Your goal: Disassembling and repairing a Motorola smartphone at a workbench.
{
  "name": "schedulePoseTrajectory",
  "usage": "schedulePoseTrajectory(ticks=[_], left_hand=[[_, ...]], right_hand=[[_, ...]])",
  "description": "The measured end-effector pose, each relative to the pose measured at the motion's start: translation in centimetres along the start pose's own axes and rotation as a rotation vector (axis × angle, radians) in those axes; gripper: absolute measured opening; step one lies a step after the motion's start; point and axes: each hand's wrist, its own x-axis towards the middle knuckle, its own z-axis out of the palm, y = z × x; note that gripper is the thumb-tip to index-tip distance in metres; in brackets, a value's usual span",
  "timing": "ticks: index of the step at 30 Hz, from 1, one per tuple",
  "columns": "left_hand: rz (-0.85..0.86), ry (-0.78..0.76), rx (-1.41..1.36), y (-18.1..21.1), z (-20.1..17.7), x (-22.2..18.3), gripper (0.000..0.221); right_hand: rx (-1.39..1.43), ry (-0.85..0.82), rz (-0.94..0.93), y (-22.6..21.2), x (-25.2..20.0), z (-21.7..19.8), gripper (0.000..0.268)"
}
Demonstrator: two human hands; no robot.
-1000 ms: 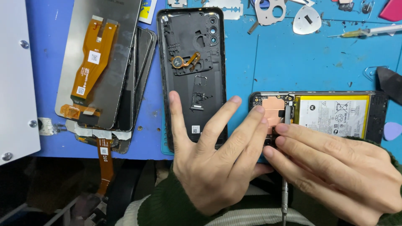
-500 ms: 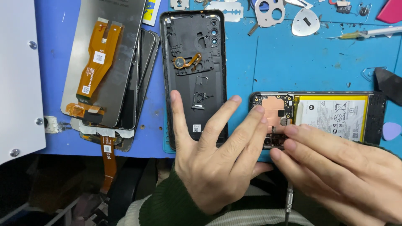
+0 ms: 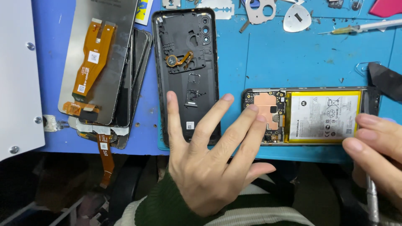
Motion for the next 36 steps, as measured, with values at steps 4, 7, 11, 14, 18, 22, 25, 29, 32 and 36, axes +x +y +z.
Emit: schedulePoseTrajectory(ticks=[4, 7, 11, 14, 18, 22, 25, 29, 32, 36], left_hand=[[0.022, 0.004, -0.011, 0.3, -0.3, 0.1, 0.047], [0.038, 0.067, -0.039, 1.3, -0.2, 0.4, 0.037], [0.040, 0.205, -0.035, 1.3, 0.5, 0.9, 0.047], [0.047, 0.131, -0.040, 0.7, 1.2, 0.7, 0.051], [0.070, 0.121, 0.001, 0.6, 1.6, 0.7, 0.050], [0.085, 0.110, 0.064, 0.3, 1.9, 0.7, 0.054], [0.077, 0.198, 0.118, 0.1, 2.0, 1.1, 0.053], [0.086, 0.135, 0.131, -0.5, 2.1, 1.3, 0.065], [0.092, 0.117, 0.103, -0.9, 2.5, 1.6, 0.072], [0.113, 0.104, 0.055, -1.5, 2.9, 2.0, 0.081]], right_hand=[[-0.024, 0.026, 0.029, -0.6, 1.7, -1.1, 0.067], [-0.065, 0.048, -0.095, -2.8, 5.4, -3.0, 0.048], [-0.144, 0.127, 0.049, -2.9, 5.5, -2.3, 0.049], [-0.308, 0.097, 0.061, -0.2, 4.1, 0.4, 0.070], [-0.344, 0.122, 0.044, 1.0, 3.5, 2.0, 0.071], [-0.322, 0.078, 0.033, 0.2, 3.7, 0.9, 0.078], [-0.224, 0.210, 0.080, -0.9, 4.4, 0.7, 0.055], [-0.278, 0.206, 0.034, -0.8, 4.6, 0.7, 0.062], [-0.245, 0.218, 0.043, -1.1, 4.7, 0.5, 0.059], [-0.247, 0.233, 0.052, -1.2, 4.8, 0.6, 0.060]])
